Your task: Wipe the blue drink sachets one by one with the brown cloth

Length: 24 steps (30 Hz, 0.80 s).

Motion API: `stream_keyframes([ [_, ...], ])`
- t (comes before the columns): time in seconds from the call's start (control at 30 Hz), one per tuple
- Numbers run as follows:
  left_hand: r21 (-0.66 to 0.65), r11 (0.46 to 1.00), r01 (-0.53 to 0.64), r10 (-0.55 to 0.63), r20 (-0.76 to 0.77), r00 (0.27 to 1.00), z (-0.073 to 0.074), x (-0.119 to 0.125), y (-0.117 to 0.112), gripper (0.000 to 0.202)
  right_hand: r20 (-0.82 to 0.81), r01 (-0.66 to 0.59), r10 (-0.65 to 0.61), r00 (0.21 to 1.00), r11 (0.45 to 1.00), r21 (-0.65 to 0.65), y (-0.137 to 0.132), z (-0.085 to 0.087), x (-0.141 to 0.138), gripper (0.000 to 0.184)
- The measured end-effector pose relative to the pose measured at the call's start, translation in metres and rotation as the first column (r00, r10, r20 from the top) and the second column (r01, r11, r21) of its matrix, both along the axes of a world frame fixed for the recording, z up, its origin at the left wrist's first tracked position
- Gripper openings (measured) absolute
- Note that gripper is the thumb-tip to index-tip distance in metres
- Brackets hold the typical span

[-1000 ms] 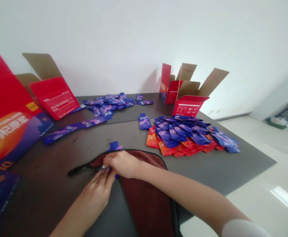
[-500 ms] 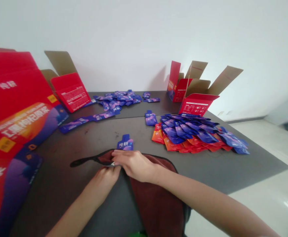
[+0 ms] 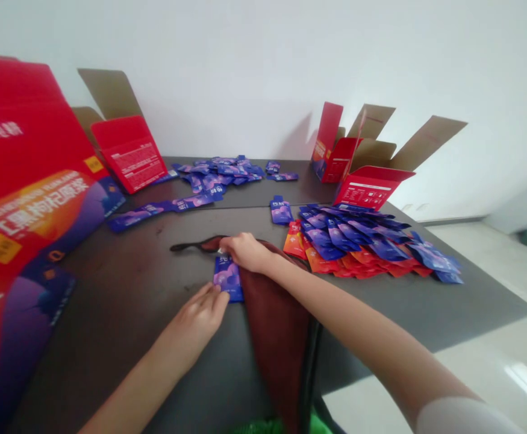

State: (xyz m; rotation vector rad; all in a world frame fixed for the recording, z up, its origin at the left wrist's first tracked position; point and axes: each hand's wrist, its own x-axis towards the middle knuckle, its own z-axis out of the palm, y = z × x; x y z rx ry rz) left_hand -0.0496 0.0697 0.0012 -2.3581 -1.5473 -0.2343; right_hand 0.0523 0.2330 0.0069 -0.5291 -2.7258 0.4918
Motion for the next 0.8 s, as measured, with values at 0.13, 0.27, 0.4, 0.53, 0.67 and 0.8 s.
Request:
stream_keyframes([
  [0.13, -0.022, 0.999, -0.038, 0.037, -0.026, 0.999, 0.0, 0.004, 0.001, 0.036, -0.079, 0.149, -0.147, 0.986, 0.989, 0.011, -0.004, 0.016, 0.004, 0.02],
  [0.27, -0.043, 0.997, -0.071, 0.07, -0.032, 0.997, 0.003, 0.008, 0.0, 0.038, -0.149, 0.038, -0.035, 0.988, 0.999, 0.012, -0.046, 0.026, 0.024, 0.021],
  [0.4, -0.059, 0.993, -0.105, 0.104, -0.02, 0.994, 0.005, 0.015, -0.006, 0.036, -0.093, -0.233, 0.233, 0.968, 0.972, 0.013, -0.066, 0.013, 0.031, 0.019],
  [0.53, -0.049, 0.975, -0.218, 0.218, 0.005, 0.976, 0.002, 0.021, -0.012, 0.035, -0.078, -0.291, 0.288, 0.954, 0.957, -0.019, -0.058, 0.002, 0.024, 0.021],
  [0.67, 0.052, 0.989, -0.14, 0.141, -0.012, 0.99, -0.001, 0.02, -0.011, 0.039, -0.072, -0.312, 0.308, 0.949, 0.948, -0.053, -0.05, 0.002, 0.02, 0.022],
  [0.8, 0.122, 0.993, -0.005, 0.016, -0.091, 0.996, -0.001, 0.01, -0.005, 0.041, -0.056, -0.329, 0.326, 0.944, 0.943, -0.051, -0.042, 0.004, 0.015, 0.021],
])
